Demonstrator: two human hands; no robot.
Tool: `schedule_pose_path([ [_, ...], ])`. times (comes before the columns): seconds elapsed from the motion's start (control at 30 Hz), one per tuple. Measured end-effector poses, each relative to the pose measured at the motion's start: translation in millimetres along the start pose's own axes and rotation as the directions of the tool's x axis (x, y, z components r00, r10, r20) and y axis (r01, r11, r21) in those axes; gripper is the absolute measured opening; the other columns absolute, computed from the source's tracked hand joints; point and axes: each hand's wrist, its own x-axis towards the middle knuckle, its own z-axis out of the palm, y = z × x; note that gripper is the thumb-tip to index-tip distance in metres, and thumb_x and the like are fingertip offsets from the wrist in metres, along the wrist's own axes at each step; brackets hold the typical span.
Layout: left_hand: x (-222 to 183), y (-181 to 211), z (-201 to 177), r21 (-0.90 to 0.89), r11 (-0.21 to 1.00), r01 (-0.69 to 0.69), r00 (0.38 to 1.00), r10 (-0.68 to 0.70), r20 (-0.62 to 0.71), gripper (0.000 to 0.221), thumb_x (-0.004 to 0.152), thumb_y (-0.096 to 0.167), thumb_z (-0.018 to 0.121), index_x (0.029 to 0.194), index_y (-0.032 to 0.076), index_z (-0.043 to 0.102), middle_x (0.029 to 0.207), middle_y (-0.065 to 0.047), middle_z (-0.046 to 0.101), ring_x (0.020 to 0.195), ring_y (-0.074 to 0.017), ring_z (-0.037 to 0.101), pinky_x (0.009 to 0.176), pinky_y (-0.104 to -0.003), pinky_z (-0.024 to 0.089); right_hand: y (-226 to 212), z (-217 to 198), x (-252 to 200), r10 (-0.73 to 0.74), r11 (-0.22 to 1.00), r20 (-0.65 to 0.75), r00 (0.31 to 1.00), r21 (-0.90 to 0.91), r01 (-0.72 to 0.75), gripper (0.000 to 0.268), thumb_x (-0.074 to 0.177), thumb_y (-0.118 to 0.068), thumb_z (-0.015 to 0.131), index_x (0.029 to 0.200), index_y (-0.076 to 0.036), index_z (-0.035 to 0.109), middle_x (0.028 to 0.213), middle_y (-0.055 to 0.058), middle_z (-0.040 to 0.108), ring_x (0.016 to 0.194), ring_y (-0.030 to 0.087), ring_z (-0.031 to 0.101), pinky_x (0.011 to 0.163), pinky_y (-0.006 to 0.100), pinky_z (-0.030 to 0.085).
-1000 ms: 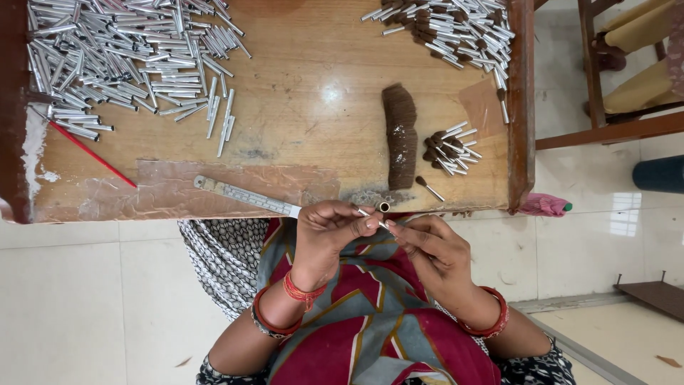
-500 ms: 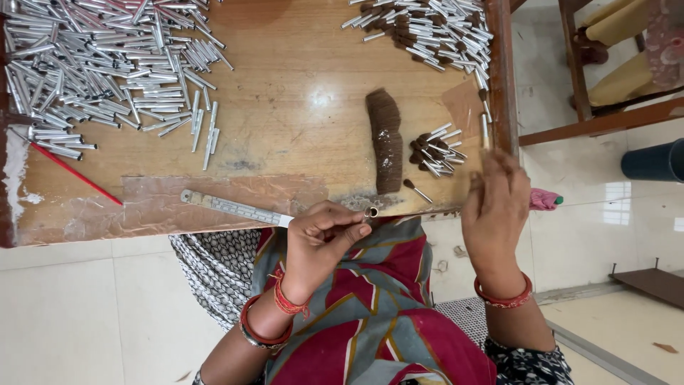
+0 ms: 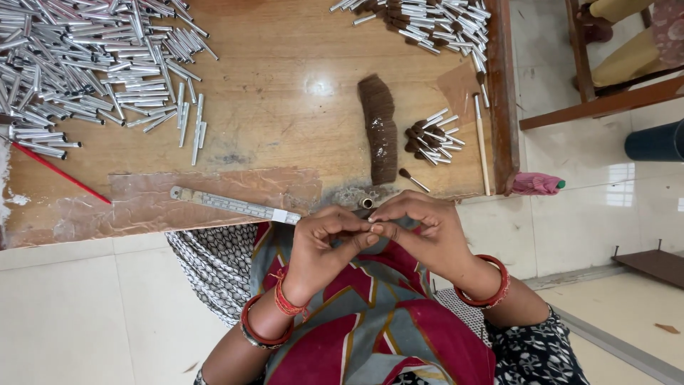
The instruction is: The person is inserting synthetic bristles into metal ferrules or small tubes as part of a brush manufacturing process.
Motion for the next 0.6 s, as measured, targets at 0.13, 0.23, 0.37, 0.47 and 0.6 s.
schedule_pose_path([
  [0.13,-2,-4,2,-0.172,0.981,0.085,0.996,-0.078,0.044,0.014,0.087,-0.003,0.081,0.099,0.002,0.076,0.095,-0.004,0.071,0.085,-0.0101,0.071,0.076,-0.023,0.061,-5,1,0,0.031,0.999,-0.020,0.999,-0.018,-0.031,0.009,0.089,-0.001,0.079,0.096,0.000,0.074,0.098,0.009,0.076,0.092,0.016,0.073,0.081,0.029,0.057],
  [0.23,-4,-7,4,-0.164,0.983,0.081,0.996,-0.076,0.039,0.015,0.087,-0.005,0.080,0.100,0.000,0.075,0.097,-0.006,0.070,0.086,-0.0105,0.069,0.075,-0.023,0.059,-7,1,2,0.076,0.997,-0.028,0.997,-0.027,-0.077,0.008,0.088,-0.002,0.079,0.094,0.000,0.075,0.095,0.008,0.076,0.088,0.015,0.072,0.077,0.028,0.057],
  [0.37,-3,-8,4,-0.127,0.989,0.069,0.997,-0.065,0.037,0.016,0.087,-0.006,0.080,0.100,0.000,0.074,0.098,-0.006,0.070,0.086,-0.0108,0.069,0.075,-0.023,0.059,-8,1,3,0.125,0.992,-0.031,0.992,-0.010,-0.126,0.008,0.088,-0.003,0.079,0.092,0.000,0.074,0.093,0.008,0.076,0.087,0.014,0.071,0.075,0.027,0.057],
  [0.47,-5,-11,3,-0.123,0.991,0.051,0.998,-0.047,0.038,0.016,0.087,-0.007,0.080,0.101,0.000,0.074,0.099,-0.007,0.070,0.087,-0.0112,0.070,0.076,-0.024,0.060,-8,2,2,0.120,0.993,-0.023,0.993,-0.015,-0.120,0.008,0.089,-0.004,0.079,0.094,0.001,0.074,0.095,0.008,0.076,0.088,0.014,0.071,0.077,0.028,0.057],
  [0.6,-9,-18,8,-0.292,0.954,0.067,0.998,-0.064,0.019,0.026,0.091,-0.008,0.075,0.115,-0.002,0.066,0.104,-0.008,0.071,0.096,-0.0129,0.072,0.084,-0.027,0.064,-15,5,4,0.017,0.996,-0.009,1.000,-0.085,-0.017,0.016,0.088,-0.005,0.079,0.100,0.001,0.072,0.102,0.009,0.075,0.095,0.017,0.072,0.082,0.030,0.057],
])
